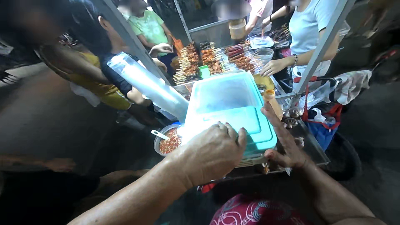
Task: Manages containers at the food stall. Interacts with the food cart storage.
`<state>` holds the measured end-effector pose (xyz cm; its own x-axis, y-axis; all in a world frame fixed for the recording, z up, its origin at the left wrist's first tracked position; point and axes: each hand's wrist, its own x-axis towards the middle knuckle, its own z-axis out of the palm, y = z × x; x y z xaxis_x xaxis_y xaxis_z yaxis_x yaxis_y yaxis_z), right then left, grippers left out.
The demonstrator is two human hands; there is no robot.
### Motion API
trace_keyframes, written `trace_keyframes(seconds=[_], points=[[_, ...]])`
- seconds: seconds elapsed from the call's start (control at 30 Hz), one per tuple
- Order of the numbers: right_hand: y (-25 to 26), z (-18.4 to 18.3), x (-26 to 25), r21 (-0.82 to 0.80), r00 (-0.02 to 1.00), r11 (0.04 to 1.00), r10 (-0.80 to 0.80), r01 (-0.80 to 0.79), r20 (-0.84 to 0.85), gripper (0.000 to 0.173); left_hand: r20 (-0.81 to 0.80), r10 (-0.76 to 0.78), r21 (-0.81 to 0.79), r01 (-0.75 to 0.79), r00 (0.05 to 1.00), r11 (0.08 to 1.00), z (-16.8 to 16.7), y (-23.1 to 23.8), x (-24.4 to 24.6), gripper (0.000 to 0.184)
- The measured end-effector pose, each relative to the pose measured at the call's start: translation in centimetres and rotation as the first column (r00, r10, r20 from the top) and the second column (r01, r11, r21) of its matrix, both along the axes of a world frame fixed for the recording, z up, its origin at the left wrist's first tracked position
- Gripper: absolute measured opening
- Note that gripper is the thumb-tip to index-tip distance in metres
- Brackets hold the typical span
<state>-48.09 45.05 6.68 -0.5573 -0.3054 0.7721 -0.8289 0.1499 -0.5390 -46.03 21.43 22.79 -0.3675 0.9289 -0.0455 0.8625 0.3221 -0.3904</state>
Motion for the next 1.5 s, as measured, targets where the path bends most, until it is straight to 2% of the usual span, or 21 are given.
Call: trace_keyframes(seconds=[0.2,0.3,0.4,0.57,0.63,0.7,0.77,0.83,0.9,0.97,1.03,1.1,1.2,1.23,1.3,1.4,1.5], points=[[0.0,-0.5,0.0,0.013,1.000,1.000,0.017,-0.017,-0.026,0.093,0.001,0.029,0.000,-0.029,1.000,1.000,-0.1,-0.1,0.2,0.054],[0.5,0.3,-0.1,0.082,0.999,0.997,0.001,0.002,-0.037,0.090,0.012,0.033,-0.024,-0.033,0.999,0.999,0.2,0.1,0.2,0.055],[0.5,0.6,-0.3,0.065,0.999,0.998,0.007,-0.004,-0.053,0.085,0.018,0.045,-0.022,-0.044,0.999,0.999,0.3,0.1,0.2,0.055],[0.6,1.1,-0.5,-0.002,0.998,0.998,0.063,-0.063,0.013,0.080,0.105,0.096,0.098,-0.106,0.990,0.990,-0.1,-0.6,-0.2,0.059],[0.6,1.0,-0.5,0.005,0.998,0.999,0.053,-0.053,0.014,0.082,0.108,0.122,0.166,-0.139,0.987,0.976,-1.5,-0.9,-0.1,0.072],[0.4,0.2,0.0,0.024,1.000,1.000,-0.002,0.001,0.021,0.080,0.091,0.180,0.242,-0.197,0.980,0.950,-4.2,-1.0,0.7,0.091],[0.1,-0.5,0.3,0.017,0.999,0.999,-0.030,0.029,0.029,0.080,0.035,0.228,0.295,-0.228,0.973,0.928,-6.1,-1.1,1.6,0.097],[-0.1,-0.7,0.4,0.001,0.999,1.000,-0.021,0.021,0.035,0.079,0.020,0.252,0.323,-0.245,0.968,0.914,-6.6,-1.3,2.0,0.096],[0.2,-0.6,0.4,-0.018,0.999,1.000,0.011,-0.011,0.046,0.082,0.090,0.237,0.379,-0.254,0.967,0.890,-6.3,-1.6,1.9,0.091],[0.8,-0.2,0.2,-0.040,0.996,0.999,0.037,-0.034,0.076,0.086,0.187,0.240,0.484,-0.302,0.953,0.821,-5.4,-2.4,1.6,0.083],[1.6,0.1,-0.2,-0.041,0.990,0.999,0.001,0.004,0.140,0.089,0.208,0.318,0.581,-0.379,0.925,0.721,-4.2,-3.9,1.1,0.074],[2.2,1.0,-1.4,-0.009,0.963,0.995,-0.098,0.104,0.249,0.087,0.277,0.417,0.625,-0.492,0.865,0.606,-2.8,-5.3,-0.1,0.065],[1.8,4.8,-5.5,0.108,0.839,0.964,-0.265,0.244,0.474,0.057,0.464,0.512,0.563,-0.687,0.723,0.459,-0.9,-5.8,-3.9,0.056],[1.3,6.2,-7.6,0.151,0.787,0.950,-0.310,0.272,0.534,0.054,0.515,0.520,0.527,-0.730,0.682,0.436,-0.4,-5.6,-5.7,0.052],[0.3,8.0,-12.3,0.224,0.721,0.932,-0.364,0.287,0.590,0.057,0.546,0.569,0.453,-0.788,0.615,0.418,0.3,-4.7,-9.8,0.049],[-1.0,8.6,-18.4,0.345,0.744,0.911,-0.389,0.225,0.544,0.052,0.565,0.617,0.370,-0.837,0.548,0.404,-0.1,-3.1,-15.6,0.047],[-2.4,9.5,-21.2,0.494,0.745,0.855,-0.430,0.155,0.510,0.054,0.518,0.685,0.261,-0.858,0.512,0.443,-1.1,-2.1,-19.4,0.054]])
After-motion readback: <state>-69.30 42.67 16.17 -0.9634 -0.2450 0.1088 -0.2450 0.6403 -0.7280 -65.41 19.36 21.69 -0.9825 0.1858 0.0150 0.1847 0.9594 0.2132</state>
